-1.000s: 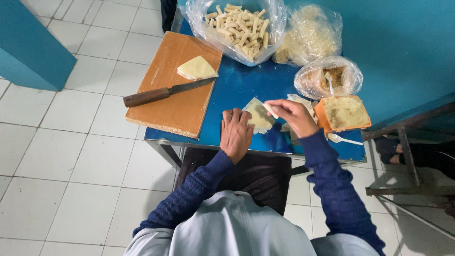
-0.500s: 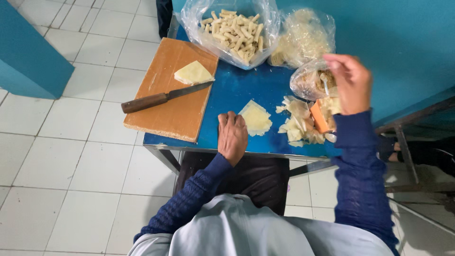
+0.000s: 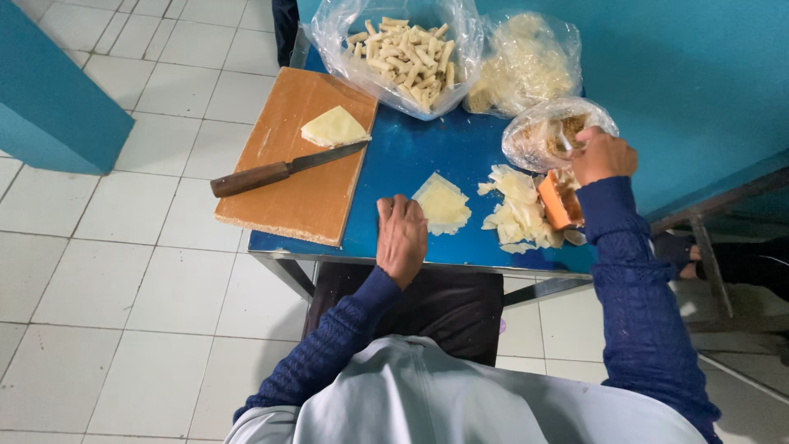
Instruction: The person sits at a table folding thin pastry sheets around a brown filling. They take a sheet, spoon filling from a plastic container onto it, fold and press the sheet closed, and place the finished piece into a plastic bag with other completed rolls. A knife rests on a cutting board beside the work area.
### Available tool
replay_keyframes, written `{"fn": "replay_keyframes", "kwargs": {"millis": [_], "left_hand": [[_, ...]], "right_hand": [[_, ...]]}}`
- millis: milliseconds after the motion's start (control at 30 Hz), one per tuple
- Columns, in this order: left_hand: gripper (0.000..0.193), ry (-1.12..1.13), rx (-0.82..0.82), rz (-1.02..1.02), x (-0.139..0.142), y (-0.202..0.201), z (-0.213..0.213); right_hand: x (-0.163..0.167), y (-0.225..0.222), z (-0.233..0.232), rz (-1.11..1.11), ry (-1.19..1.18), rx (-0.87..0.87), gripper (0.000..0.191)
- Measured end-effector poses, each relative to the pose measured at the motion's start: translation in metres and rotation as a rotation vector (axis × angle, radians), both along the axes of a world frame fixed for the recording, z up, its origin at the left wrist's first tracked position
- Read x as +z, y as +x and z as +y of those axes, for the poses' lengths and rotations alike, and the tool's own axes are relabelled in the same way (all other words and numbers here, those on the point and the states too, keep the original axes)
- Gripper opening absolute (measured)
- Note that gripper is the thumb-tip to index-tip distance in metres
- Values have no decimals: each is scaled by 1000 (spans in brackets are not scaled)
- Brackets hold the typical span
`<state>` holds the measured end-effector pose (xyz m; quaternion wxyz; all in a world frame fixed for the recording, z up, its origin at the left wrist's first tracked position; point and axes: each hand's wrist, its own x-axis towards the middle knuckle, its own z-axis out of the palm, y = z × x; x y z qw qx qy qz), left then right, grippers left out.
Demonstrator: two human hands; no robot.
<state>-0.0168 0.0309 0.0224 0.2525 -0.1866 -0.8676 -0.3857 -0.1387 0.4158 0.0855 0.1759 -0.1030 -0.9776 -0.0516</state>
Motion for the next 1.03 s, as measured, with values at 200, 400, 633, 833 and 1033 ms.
{"fn": "replay_keyframes", "kwargs": {"millis": [200,400,633,833,1033], "left_hand": [[19,29,-2,11,4,4,1],[15,-13,11,-4,5,1,1],[10,22,-2,-17,1,2,2],[8,27,-12,29,1,1,3],[7,104,-43,-36,-2,1,5]], "right_hand": [[4,6,18,62,149,-10,9],[11,-3,23,-17,-299,30,18],[29,10,45,-110,-633,-96,23],[23,32,73,-31,-828,132,23],[19,77,34,-111,-1130,176,28]]}}
